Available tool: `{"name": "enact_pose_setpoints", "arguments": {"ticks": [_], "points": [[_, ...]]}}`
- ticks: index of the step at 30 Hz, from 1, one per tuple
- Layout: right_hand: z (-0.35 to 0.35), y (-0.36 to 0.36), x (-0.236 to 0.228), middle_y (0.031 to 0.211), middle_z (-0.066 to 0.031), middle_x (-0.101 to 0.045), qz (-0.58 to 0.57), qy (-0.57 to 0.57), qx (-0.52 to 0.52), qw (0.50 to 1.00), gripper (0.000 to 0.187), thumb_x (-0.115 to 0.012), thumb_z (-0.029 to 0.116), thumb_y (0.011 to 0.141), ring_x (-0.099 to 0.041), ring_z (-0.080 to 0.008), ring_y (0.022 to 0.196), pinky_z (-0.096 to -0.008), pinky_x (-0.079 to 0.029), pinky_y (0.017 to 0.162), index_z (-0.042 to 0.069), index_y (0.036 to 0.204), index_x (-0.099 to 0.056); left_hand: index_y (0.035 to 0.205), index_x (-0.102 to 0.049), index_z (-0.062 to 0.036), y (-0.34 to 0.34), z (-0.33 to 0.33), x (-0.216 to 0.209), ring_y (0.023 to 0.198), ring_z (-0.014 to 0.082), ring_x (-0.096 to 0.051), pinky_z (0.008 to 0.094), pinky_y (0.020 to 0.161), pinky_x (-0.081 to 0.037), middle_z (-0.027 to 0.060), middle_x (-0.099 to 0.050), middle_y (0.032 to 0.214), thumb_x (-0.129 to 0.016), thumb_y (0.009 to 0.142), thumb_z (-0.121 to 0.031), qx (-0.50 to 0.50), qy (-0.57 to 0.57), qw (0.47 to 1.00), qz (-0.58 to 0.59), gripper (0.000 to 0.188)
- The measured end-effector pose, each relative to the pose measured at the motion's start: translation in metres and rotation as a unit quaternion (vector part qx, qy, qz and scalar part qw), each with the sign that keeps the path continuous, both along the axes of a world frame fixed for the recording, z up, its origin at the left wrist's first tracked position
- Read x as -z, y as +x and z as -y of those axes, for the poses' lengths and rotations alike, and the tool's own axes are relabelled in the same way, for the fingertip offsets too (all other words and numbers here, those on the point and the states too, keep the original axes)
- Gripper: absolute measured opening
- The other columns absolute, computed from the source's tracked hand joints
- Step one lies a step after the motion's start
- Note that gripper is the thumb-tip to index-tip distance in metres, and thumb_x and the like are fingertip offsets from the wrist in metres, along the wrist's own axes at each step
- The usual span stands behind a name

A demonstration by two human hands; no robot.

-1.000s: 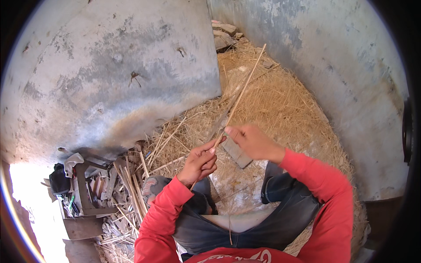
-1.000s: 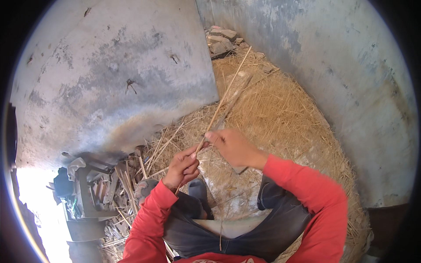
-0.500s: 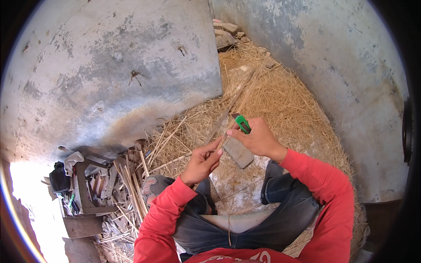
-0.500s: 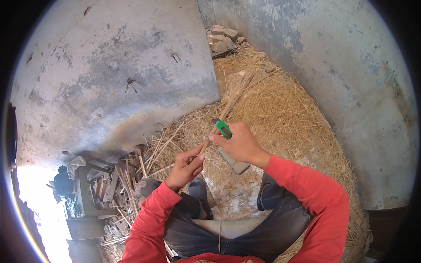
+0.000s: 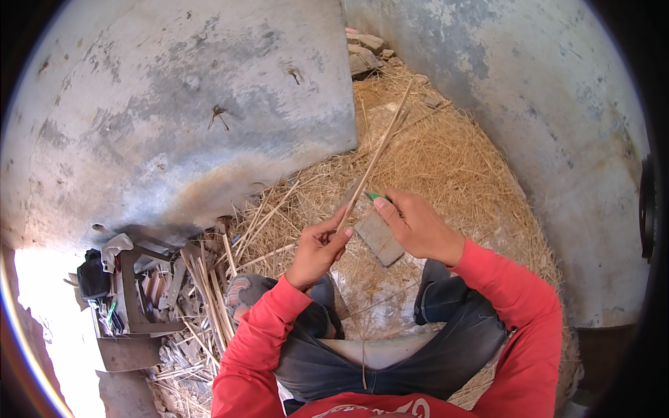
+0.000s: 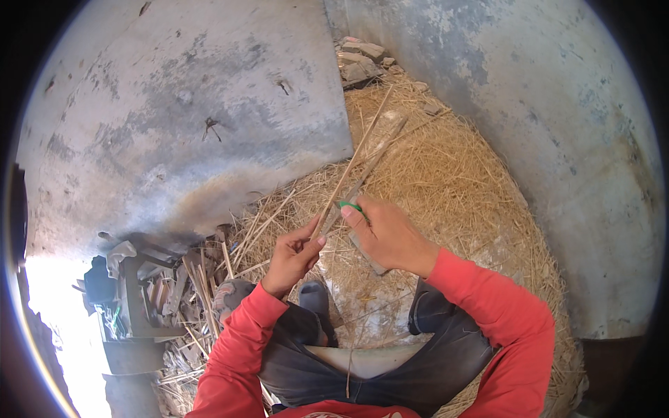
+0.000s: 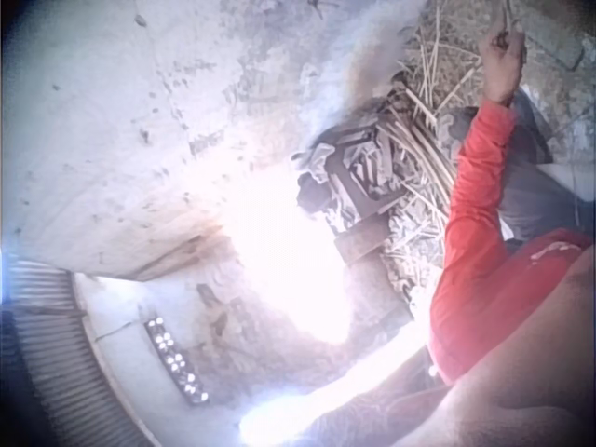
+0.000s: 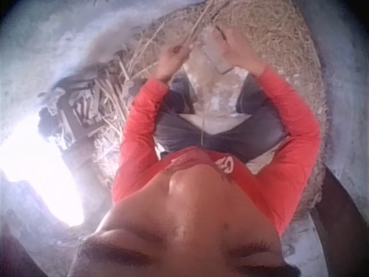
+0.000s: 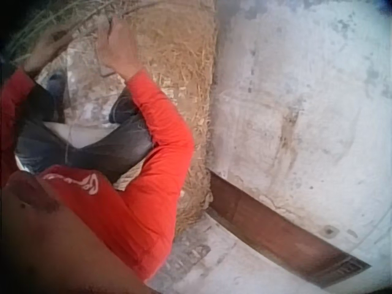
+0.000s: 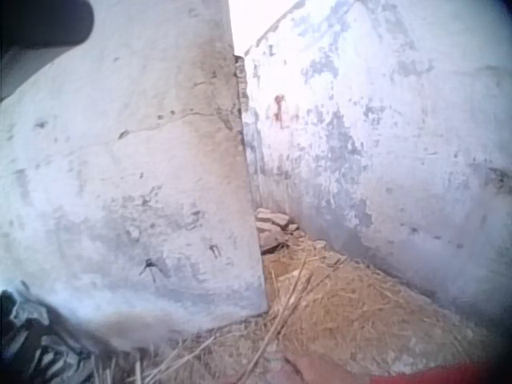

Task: The person strips the outer layer from a bamboo stick using a small green utility knife while holding the stick between their knees.

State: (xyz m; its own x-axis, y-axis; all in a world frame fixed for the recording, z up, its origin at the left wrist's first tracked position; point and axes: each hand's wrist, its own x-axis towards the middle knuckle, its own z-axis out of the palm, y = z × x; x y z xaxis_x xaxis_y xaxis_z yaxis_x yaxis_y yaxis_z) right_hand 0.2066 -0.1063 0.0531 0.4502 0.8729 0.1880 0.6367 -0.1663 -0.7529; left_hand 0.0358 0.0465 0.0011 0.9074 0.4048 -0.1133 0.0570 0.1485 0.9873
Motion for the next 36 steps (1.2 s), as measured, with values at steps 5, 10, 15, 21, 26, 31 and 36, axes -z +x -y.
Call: {"name": "enact_pose_setpoints", "arguments": {"ticks": [5,10,15,21,26,31,36], "points": [[-0.001,-0.008,0.002,0.072,-0.0260,-0.060,0.028,-0.070,-0.017,0.997,0.045,-0.053,0.039,0.101,-0.060,-0.0447,0.067,-0.0488,-0.045,0.061,-0.003,0.091,-0.064,0.143,-0.051,-0.0004,-0.001,0.005,-0.002,0.054,0.0003,-0.039,0.0197,0.048,-0.032,-0.0077,-0.047,0.065,-0.065,0.097,-0.009,0.000,0.009,1.000,-0.020,0.049],[-0.008,-0.019,-0.003,0.073,-0.0267,-0.064,0.057,-0.121,-0.034,0.990,0.053,-0.049,0.048,0.100,-0.064,-0.0472,0.070,-0.0541,-0.049,0.063,0.000,0.088,-0.067,0.140,-0.055,0.0009,-0.006,0.011,0.015,0.062,-0.0019,-0.037,0.0182,0.052,-0.030,-0.0121,-0.047,0.075,-0.065,0.096,-0.005,-0.024,0.137,0.990,-0.014,0.046],[-0.013,-0.018,0.009,0.072,-0.0264,-0.064,0.060,-0.105,-0.025,0.992,0.053,-0.049,0.048,0.101,-0.064,-0.0475,0.071,-0.0548,-0.050,0.063,0.000,0.088,-0.067,0.140,-0.055,0.0012,-0.008,0.009,0.021,0.066,-0.0017,-0.037,0.0184,0.056,-0.031,-0.0113,-0.047,0.079,-0.064,0.095,-0.002,-0.034,0.119,0.992,-0.009,0.046],[-0.012,-0.024,0.010,0.067,-0.0236,-0.062,0.125,-0.128,-0.028,0.983,0.048,-0.052,0.046,0.100,-0.062,-0.0467,0.064,-0.0541,-0.048,0.057,0.001,0.095,-0.067,0.140,-0.055,0.0005,-0.017,0.009,0.016,0.066,-0.0011,-0.037,0.0188,0.056,-0.032,-0.0112,-0.047,0.078,-0.064,0.094,-0.003,-0.039,0.179,0.983,-0.015,0.047],[-0.019,-0.017,0.010,0.070,-0.0245,-0.064,0.107,-0.052,-0.007,0.993,0.050,-0.048,0.048,0.101,-0.063,-0.0467,0.066,-0.0538,-0.050,0.059,0.002,0.095,-0.066,0.139,-0.056,0.0010,-0.017,0.006,0.012,0.065,-0.0005,-0.037,0.0200,0.055,-0.032,-0.0111,-0.047,0.076,-0.062,0.093,-0.003,-0.044,0.223,0.974,-0.014,0.047],[-0.016,-0.022,0.019,0.077,-0.0222,-0.067,0.139,-0.150,-0.037,0.978,0.052,-0.044,0.051,0.102,-0.064,-0.0470,0.072,-0.0538,-0.052,0.065,0.004,0.104,-0.066,0.136,-0.058,0.0025,-0.024,0.007,0.025,0.064,0.0007,-0.038,0.0209,0.056,-0.035,-0.0094,-0.049,0.076,-0.061,0.093,-0.004,-0.055,0.220,0.974,-0.012,0.044],[-0.023,0.003,0.023,0.087,-0.0279,-0.067,0.120,-0.142,0.008,0.982,0.055,-0.038,0.049,0.105,-0.066,-0.0457,0.086,-0.0543,-0.051,0.078,0.002,0.118,-0.064,0.132,-0.061,0.0000,-0.035,0.006,0.012,0.061,0.0023,-0.042,0.0242,0.056,-0.041,0.0042,-0.047,0.068,-0.060,0.091,-0.006,-0.044,0.285,0.956,-0.052,0.042]]}}
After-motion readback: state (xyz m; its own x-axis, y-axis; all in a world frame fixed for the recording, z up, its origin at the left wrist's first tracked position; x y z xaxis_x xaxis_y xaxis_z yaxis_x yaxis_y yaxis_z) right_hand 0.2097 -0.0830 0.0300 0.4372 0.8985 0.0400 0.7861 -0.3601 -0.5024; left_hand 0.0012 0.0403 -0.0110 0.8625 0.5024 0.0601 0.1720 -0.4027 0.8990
